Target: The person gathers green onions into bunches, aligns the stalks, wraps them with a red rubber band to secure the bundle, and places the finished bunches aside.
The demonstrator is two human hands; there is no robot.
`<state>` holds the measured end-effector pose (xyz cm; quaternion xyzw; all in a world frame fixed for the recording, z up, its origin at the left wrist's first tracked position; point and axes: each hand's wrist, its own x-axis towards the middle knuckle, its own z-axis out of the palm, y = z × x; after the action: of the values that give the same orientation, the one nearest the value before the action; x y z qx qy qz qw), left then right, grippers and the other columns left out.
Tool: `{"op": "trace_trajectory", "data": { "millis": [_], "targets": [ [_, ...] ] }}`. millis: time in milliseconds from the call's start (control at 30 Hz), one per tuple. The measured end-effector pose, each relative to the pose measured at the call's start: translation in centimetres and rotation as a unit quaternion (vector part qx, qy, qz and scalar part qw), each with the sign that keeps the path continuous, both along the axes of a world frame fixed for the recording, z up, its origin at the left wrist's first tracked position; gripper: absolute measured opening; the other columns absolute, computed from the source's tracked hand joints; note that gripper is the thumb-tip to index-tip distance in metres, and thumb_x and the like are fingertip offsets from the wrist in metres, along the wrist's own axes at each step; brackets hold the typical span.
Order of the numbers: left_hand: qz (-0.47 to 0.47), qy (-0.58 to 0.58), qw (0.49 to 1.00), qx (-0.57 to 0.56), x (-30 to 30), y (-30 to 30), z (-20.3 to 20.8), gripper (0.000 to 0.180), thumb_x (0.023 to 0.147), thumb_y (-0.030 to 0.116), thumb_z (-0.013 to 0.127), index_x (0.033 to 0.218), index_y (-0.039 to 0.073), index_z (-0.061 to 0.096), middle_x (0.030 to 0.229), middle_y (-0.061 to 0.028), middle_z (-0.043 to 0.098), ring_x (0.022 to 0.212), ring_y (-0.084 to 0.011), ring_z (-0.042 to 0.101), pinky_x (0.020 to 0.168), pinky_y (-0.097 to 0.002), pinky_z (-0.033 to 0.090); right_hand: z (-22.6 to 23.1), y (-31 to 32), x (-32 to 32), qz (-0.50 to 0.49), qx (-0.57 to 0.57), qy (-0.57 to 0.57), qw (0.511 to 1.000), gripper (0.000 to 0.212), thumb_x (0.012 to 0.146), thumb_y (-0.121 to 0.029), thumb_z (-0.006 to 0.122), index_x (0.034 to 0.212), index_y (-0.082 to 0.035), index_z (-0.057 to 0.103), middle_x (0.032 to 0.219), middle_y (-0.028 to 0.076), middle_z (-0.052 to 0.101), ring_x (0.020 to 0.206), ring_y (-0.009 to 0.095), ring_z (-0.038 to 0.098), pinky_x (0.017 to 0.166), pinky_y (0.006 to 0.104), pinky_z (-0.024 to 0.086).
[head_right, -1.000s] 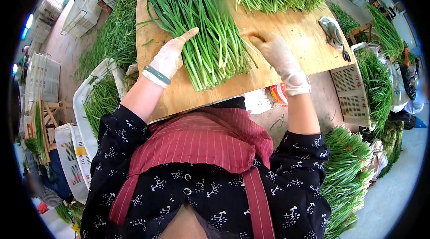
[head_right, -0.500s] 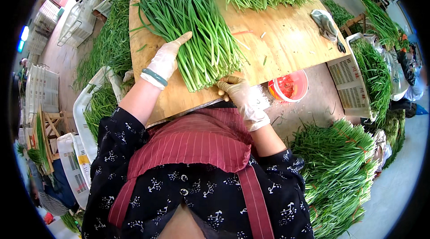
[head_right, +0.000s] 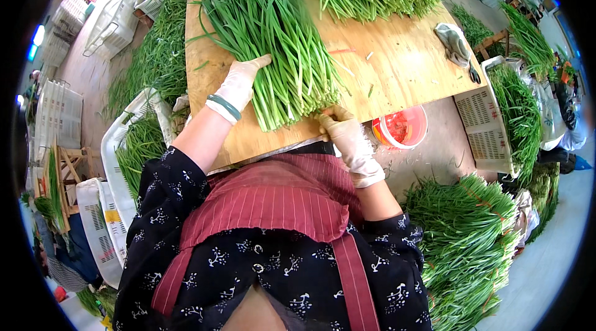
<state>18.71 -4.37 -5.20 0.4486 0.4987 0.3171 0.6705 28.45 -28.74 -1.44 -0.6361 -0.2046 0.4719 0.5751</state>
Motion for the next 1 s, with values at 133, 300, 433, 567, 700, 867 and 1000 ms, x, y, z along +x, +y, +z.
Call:
{"op": "trace_trajectory", "data": {
  "millis": [133,300,433,567,700,867,1000],
  "targets": [
    [-0.007,-0.018,1.0,-0.003,0.4,-0.7,1.2,0.028,0.077,0.004,0.065,0.102,-0.005,0.059,0.094,-0.0149,0.064,0.079,-0.0238,0.064,0.067,-0.0362,0.055,-0.5,-0.2,-0.4,0.024,-0.014,-0.53,0.847,0.011,0.078,-0.014,0.062,0.087,-0.008,0.057,0.064,0.009,0.058,0.051,0.023,0.056,0.048,0.0333,0.045],
    [0.02,-0.059,0.997,0.051,0.9,-1.5,1.6,0.036,0.072,-0.002,0.068,0.105,-0.005,0.056,0.097,-0.0133,0.064,0.081,-0.0244,0.062,0.073,-0.0344,0.052,0.5,-0.8,-1.0,0.063,0.096,-0.641,0.759,0.011,0.078,-0.012,0.062,0.09,-0.012,0.06,0.079,0.012,0.064,0.062,0.027,0.062,0.054,0.0346,0.049],
    [0.06,0.08,0.995,0.012,0.5,-3.3,5.2,0.094,0.064,0.008,0.078,0.134,-0.008,0.018,0.122,-0.0194,0.048,0.106,-0.0251,0.051,0.092,-0.0328,0.042,5.7,-1.0,-1.8,0.073,0.096,-0.449,0.885,0.009,0.081,-0.016,0.063,0.084,-0.008,0.063,0.071,0.01,0.063,0.065,0.025,0.063,0.055,0.0315,0.049],
    [0.071,0.014,0.997,0.006,0.1,-3.5,3.9,0.118,0.062,0.019,0.08,0.139,-0.001,-0.007,0.137,-0.0246,0.03,0.124,-0.0296,0.037,0.102,-0.0317,0.032,14.8,6.2,-2.0,0.337,0.052,-0.671,0.658,0.009,0.082,-0.016,0.06,0.085,-0.007,0.062,0.071,0.01,0.063,0.066,0.027,0.063,0.058,0.0341,0.049],
    [0.027,0.107,0.994,-0.016,-0.3,-4.7,7.1,0.12,0.064,0.025,0.079,0.139,0.003,-0.011,0.141,-0.0249,0.019,0.127,-0.0323,0.032,0.104,-0.0342,0.03,17.4,18.6,-5.1,0.087,0.286,-0.759,0.579,0.06,0.075,0.002,0.057,0.131,-0.016,0.041,0.122,0.014,0.051,0.102,0.03,0.056,0.082,0.037,0.048],
    [-0.109,0.223,0.967,0.056,-0.4,-4.4,5.6,0.107,0.07,0.027,0.073,0.138,0.004,-0.006,0.14,-0.0214,0.023,0.127,-0.0293,0.032,0.103,-0.0332,0.03,12.7,24.4,-12.0,0.519,-0.053,-0.699,0.489,0.021,0.077,-0.017,0.059,0.096,-0.012,0.067,0.098,0.013,0.065,0.087,0.032,0.063,0.071,0.0378,0.052],
    [-0.386,0.343,0.84,0.168,-2.1,-4.6,3.3,0.092,0.074,0.026,0.066,0.138,0.005,0.003,0.138,-0.0166,0.027,0.127,-0.0248,0.032,0.102,-0.0317,0.03,7.3,24.8,-11.5,0.588,-0.065,-0.655,0.47,0.02,0.072,-0.023,0.064,0.089,-0.012,0.069,0.088,0.014,0.066,0.086,0.03,0.063,0.078,0.0368,0.049]
  ]
}}
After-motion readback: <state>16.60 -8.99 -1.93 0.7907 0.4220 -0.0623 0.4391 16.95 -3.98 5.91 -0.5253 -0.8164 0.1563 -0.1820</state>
